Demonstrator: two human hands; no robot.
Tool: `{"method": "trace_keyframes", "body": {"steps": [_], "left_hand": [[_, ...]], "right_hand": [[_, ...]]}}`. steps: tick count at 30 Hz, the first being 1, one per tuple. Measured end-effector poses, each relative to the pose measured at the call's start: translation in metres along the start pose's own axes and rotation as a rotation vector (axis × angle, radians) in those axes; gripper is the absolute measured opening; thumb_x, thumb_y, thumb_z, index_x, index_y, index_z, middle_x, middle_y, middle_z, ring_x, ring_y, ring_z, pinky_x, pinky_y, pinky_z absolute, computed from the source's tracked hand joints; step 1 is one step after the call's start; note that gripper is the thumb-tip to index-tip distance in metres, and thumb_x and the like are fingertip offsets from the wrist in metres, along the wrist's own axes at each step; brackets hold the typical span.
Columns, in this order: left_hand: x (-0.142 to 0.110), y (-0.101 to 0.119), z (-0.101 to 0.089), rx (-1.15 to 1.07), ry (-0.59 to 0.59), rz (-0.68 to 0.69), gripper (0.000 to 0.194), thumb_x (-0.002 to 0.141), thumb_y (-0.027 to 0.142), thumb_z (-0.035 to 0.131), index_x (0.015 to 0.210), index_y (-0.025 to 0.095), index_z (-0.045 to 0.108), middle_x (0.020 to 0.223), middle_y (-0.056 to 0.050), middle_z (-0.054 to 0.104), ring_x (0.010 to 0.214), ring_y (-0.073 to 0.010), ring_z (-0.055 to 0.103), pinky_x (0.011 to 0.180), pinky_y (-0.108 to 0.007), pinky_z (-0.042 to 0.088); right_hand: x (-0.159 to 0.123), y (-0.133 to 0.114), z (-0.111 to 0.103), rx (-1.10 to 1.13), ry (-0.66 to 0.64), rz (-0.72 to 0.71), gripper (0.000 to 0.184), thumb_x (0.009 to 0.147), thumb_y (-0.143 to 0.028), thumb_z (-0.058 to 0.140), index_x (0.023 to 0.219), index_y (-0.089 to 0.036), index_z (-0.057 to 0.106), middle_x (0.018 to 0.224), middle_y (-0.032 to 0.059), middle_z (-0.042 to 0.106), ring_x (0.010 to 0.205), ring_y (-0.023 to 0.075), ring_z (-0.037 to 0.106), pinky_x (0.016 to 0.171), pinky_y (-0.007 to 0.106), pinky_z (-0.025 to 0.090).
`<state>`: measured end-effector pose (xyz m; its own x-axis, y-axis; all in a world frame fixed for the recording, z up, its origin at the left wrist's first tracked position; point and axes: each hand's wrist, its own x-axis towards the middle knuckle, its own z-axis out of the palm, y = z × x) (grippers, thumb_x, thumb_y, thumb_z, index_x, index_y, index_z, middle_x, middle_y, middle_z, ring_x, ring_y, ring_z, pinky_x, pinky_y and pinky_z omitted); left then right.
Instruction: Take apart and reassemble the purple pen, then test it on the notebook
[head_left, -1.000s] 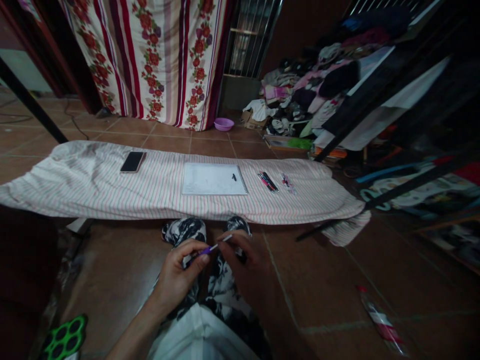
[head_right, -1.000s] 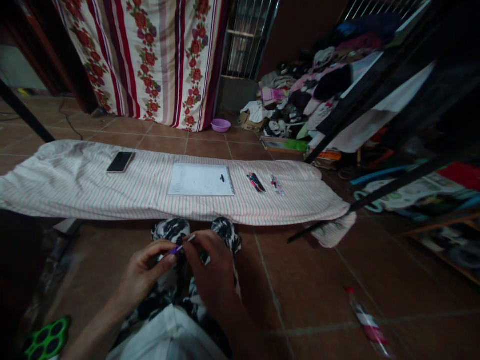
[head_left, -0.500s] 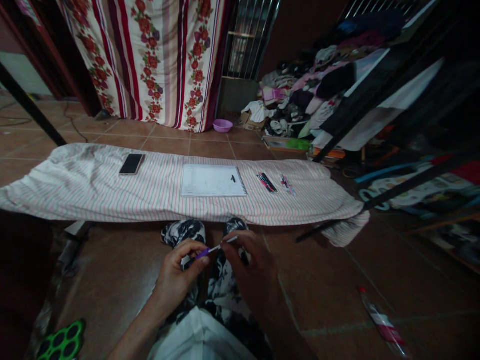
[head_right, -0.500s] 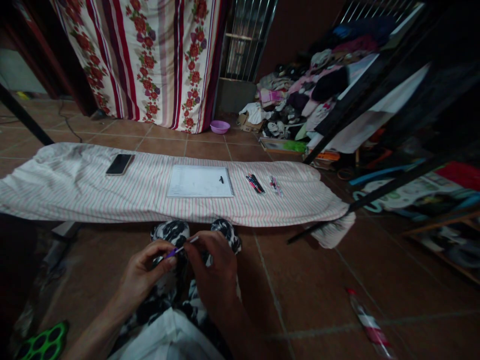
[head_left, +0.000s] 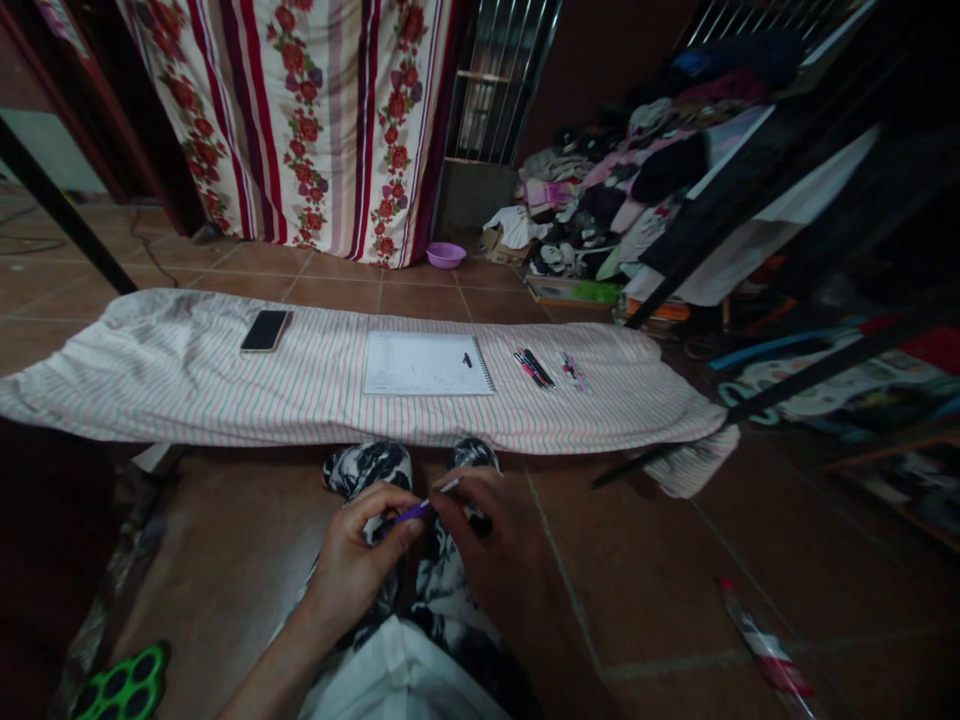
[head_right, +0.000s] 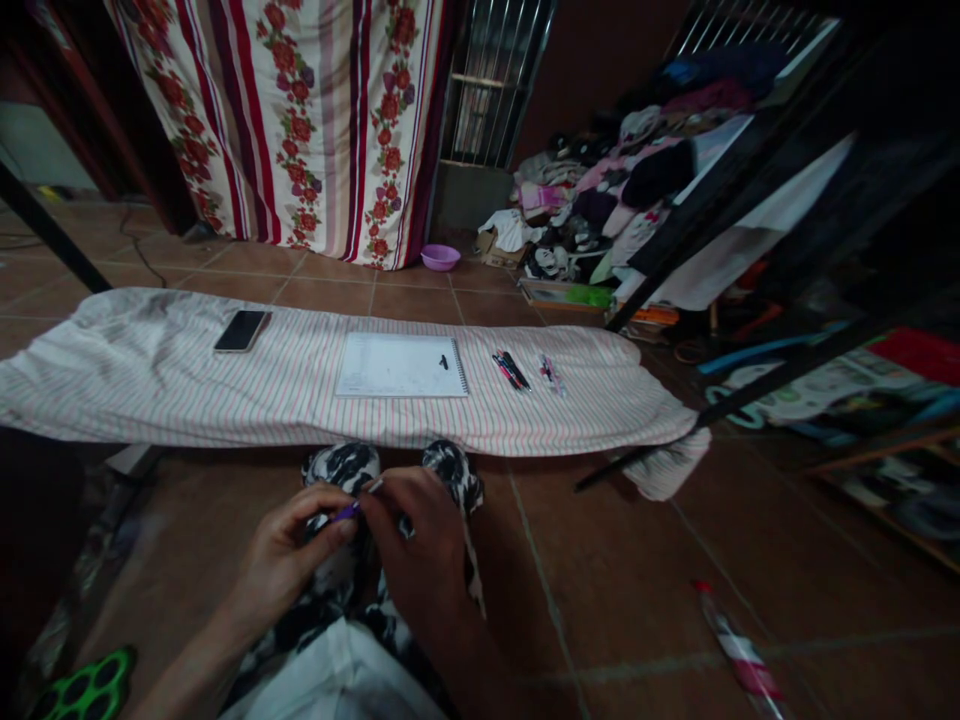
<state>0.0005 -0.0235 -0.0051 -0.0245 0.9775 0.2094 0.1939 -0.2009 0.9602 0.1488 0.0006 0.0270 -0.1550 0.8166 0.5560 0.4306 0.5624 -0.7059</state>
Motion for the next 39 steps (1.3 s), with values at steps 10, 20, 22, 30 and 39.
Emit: {"method": "trace_keyframes", "body": {"steps": [10,20,22,30,39], "left_hand": [[0.0,0.002,-0.002,-0.017,0.003,0.028,0.009,0.078,0.023,0.061,0.081,0.019,0.069,0.079,-0.004,0.068,0.078,-0.0172,0.062,0.072,-0.026,0.047],[-0.001,-0.002,-0.001,0.004,-0.014,0.044,0.011,0.079,0.021,0.06,0.083,0.02,0.07,0.081,-0.004,0.069,0.08,-0.0171,0.063,0.073,-0.025,0.047],[-0.001,-0.001,-0.002,0.002,-0.021,0.031,0.012,0.08,0.022,0.059,0.083,0.019,0.07,0.081,-0.004,0.069,0.079,-0.0173,0.063,0.072,-0.025,0.047],[-0.001,-0.001,-0.001,-0.01,-0.047,0.017,0.014,0.081,0.024,0.056,0.082,0.019,0.069,0.077,-0.004,0.066,0.075,-0.017,0.061,0.069,-0.025,0.047],[-0.004,-0.006,-0.001,-0.038,-0.097,-0.015,0.018,0.084,0.028,0.053,0.087,0.018,0.068,0.078,-0.004,0.063,0.075,-0.0166,0.058,0.069,-0.025,0.045]], "right_hand": [[-0.002,0.001,0.0,0.071,-0.088,0.104,0.01,0.083,-0.018,0.054,0.078,-0.021,0.062,0.076,0.0022,0.065,0.074,0.015,0.06,0.068,0.027,0.047],[0.001,-0.001,-0.002,0.059,-0.155,0.117,0.011,0.082,-0.017,0.052,0.079,-0.019,0.062,0.077,0.0024,0.064,0.074,0.0147,0.06,0.069,0.026,0.047],[0.0,-0.001,-0.002,0.053,-0.158,0.135,0.011,0.083,-0.017,0.052,0.079,-0.019,0.062,0.076,0.0022,0.064,0.072,0.0145,0.06,0.068,0.026,0.047],[-0.001,-0.001,0.001,0.04,-0.154,0.156,0.012,0.082,-0.018,0.051,0.076,-0.019,0.062,0.072,0.0018,0.063,0.068,0.0142,0.058,0.065,0.026,0.047],[0.001,-0.001,-0.002,0.077,-0.16,0.15,0.012,0.081,-0.015,0.052,0.078,-0.02,0.062,0.074,0.0017,0.065,0.072,0.0141,0.06,0.067,0.025,0.048]]}}
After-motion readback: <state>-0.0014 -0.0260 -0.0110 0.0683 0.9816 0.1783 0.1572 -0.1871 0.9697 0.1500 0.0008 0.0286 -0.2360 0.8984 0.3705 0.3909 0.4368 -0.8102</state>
